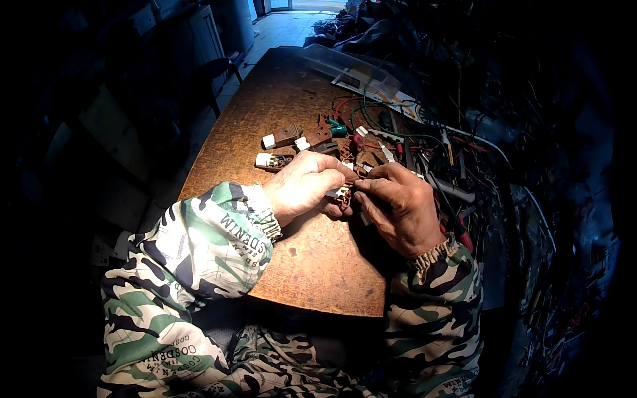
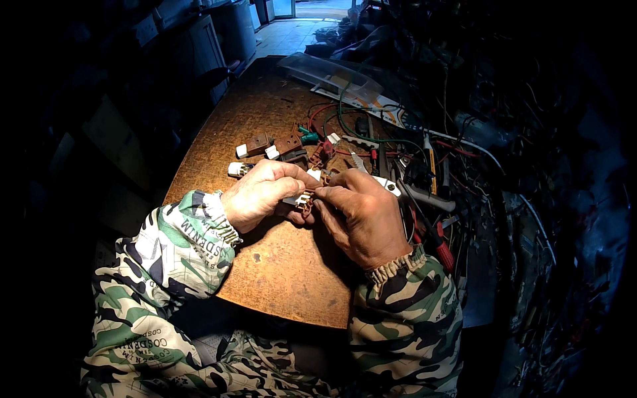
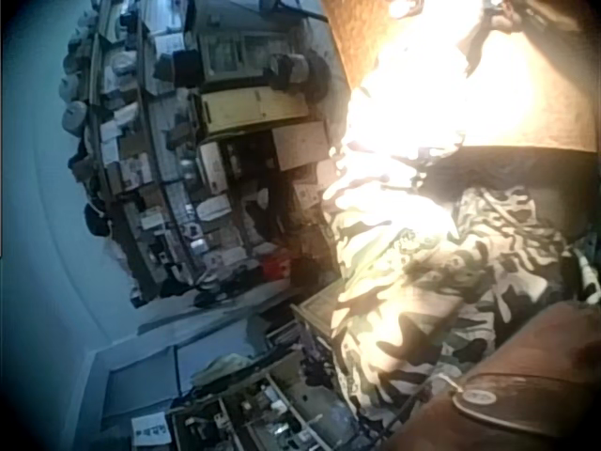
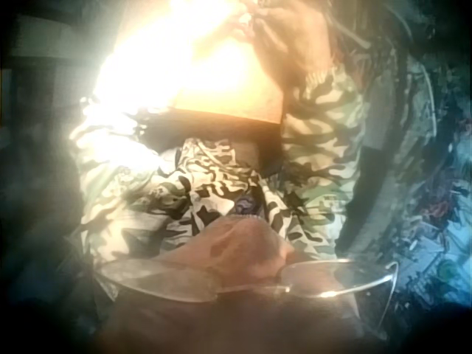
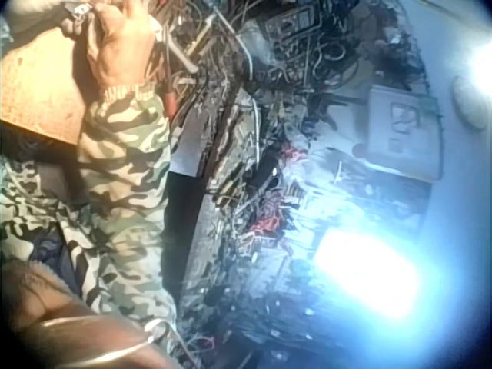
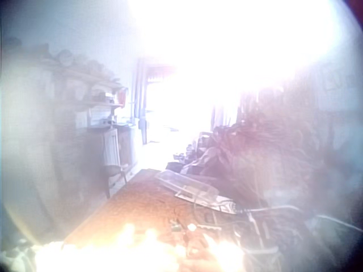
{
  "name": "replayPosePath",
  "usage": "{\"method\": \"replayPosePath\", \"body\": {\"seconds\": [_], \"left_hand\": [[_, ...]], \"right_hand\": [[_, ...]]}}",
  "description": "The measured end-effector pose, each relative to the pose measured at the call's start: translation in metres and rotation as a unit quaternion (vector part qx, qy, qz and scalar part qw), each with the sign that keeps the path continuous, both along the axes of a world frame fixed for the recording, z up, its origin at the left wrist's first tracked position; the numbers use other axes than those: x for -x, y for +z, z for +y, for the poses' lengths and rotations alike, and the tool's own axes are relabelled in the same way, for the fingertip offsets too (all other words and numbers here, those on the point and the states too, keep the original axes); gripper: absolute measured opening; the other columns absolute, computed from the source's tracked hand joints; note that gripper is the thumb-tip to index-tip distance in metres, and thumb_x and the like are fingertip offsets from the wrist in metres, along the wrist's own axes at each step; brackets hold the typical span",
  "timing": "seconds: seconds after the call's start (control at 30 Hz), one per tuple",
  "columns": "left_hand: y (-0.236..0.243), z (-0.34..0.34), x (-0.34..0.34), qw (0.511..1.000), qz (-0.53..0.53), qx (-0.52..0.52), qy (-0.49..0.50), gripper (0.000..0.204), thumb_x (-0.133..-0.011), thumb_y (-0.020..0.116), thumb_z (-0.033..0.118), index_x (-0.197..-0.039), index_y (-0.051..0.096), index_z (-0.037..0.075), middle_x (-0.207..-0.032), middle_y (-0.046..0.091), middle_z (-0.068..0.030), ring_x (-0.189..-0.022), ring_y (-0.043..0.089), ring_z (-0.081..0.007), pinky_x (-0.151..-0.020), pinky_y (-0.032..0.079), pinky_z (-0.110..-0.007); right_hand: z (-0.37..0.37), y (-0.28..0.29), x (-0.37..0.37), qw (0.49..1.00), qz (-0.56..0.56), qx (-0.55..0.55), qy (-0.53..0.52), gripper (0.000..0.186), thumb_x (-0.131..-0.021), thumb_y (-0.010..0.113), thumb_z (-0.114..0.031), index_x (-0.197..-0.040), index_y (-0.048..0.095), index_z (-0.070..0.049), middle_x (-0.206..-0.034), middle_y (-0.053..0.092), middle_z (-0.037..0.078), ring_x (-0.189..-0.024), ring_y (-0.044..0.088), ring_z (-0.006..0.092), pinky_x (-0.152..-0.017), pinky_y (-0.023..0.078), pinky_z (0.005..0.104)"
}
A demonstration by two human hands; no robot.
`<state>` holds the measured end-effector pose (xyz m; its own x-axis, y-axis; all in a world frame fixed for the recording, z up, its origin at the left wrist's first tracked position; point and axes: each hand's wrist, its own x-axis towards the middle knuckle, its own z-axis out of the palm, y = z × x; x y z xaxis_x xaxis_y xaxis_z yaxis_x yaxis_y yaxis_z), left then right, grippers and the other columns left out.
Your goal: The person works at a cluttered workbench, using pliers and a screwdriver to manipulate small electrical connectors and wires. They repeatedly open and close connector housings, adjust internal contacts, and handle several similar components one at a time.
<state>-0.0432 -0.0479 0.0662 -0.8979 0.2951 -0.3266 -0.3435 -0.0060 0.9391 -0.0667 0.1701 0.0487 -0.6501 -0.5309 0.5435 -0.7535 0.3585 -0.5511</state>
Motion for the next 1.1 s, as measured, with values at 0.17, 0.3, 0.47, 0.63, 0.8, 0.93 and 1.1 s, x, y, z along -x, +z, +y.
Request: {"method": "replayPosePath", "body": {"seconds": [0.17,0.3,0.47,0.63,0.8,0.93,1.1], "left_hand": [[0.002,-0.003,-0.001,1.000,0.004,0.007,0.003,0.038,-0.100,0.051,0.011,-0.131,0.061,-0.009,-0.109,0.067,-0.0105,-0.099,0.069,-0.0194,-0.088,0.063,-0.038],[0.001,-0.002,-0.001,1.000,0.015,0.005,-0.003,0.038,-0.100,0.051,0.011,-0.130,0.062,-0.009,-0.101,0.065,-0.0061,-0.097,0.067,-0.0171,-0.090,0.062,-0.037],[0.001,0.000,0.001,0.999,0.033,0.031,-0.008,0.038,-0.100,0.051,0.012,-0.130,0.062,-0.009,-0.102,0.066,-0.0067,-0.096,0.067,-0.0166,-0.089,0.062,-0.036],[-0.003,-0.002,0.000,0.998,0.047,0.027,-0.010,0.037,-0.101,0.051,0.013,-0.129,0.063,-0.009,-0.106,0.068,-0.0087,-0.097,0.069,-0.0169,-0.088,0.061,-0.035],[0.008,0.000,-0.001,0.999,0.036,0.028,-0.013,0.036,-0.103,0.050,0.012,-0.129,0.063,-0.009,-0.104,0.067,-0.0078,-0.097,0.069,-0.0166,-0.087,0.061,-0.033],[0.009,0.002,-0.002,0.999,0.045,0.023,-0.014,0.035,-0.103,0.051,0.012,-0.129,0.063,-0.009,-0.099,0.065,-0.0052,-0.094,0.068,-0.0154,-0.086,0.062,-0.033],[0.005,0.000,-0.002,0.998,0.048,0.042,-0.010,0.035,-0.103,0.050,0.011,-0.129,0.063,-0.009,-0.098,0.065,-0.0048,-0.092,0.068,-0.0147,-0.085,0.062,-0.032]], "right_hand": [[-0.004,0.000,0.001,0.999,0.048,-0.001,0.014,0.017,-0.086,0.081,-0.006,-0.103,0.080,-0.005,-0.099,0.071,0.013,-0.087,0.073,0.0285,-0.071,0.061,0.0370],[-0.004,0.003,0.000,0.997,0.072,-0.010,0.010,0.019,-0.085,0.082,-0.007,-0.104,0.079,-0.005,-0.097,0.071,0.013,-0.086,0.072,0.0291,-0.070,0.060,0.0375],[-0.003,-0.001,0.001,0.999,0.050,0.012,-0.003,0.020,-0.083,0.083,-0.007,-0.102,0.078,-0.006,-0.095,0.071,0.012,-0.085,0.073,0.0283,-0.069,0.060,0.0371],[-0.006,0.001,-0.001,0.998,0.065,0.018,0.001,0.021,-0.080,0.085,-0.006,-0.100,0.078,-0.005,-0.094,0.072,0.011,-0.084,0.073,0.0278,-0.069,0.060,0.0369],[-0.007,0.004,-0.002,0.997,0.060,0.037,-0.006,0.021,-0.079,0.085,-0.005,-0.098,0.077,-0.004,-0.095,0.072,0.011,-0.085,0.073,0.0281,-0.070,0.060,0.0366],[-0.006,0.007,-0.003,0.998,0.038,0.048,-0.005,0.019,-0.080,0.084,-0.003,-0.097,0.076,-0.003,-0.096,0.071,0.011,-0.086,0.073,0.0281,-0.071,0.060,0.0360],[-0.009,0.002,-0.002,0.998,0.011,0.052,0.021,0.018,-0.080,0.083,0.001,-0.097,0.076,-0.002,-0.097,0.071,0.012,-0.087,0.073,0.0285,-0.072,0.059,0.0359]]}}
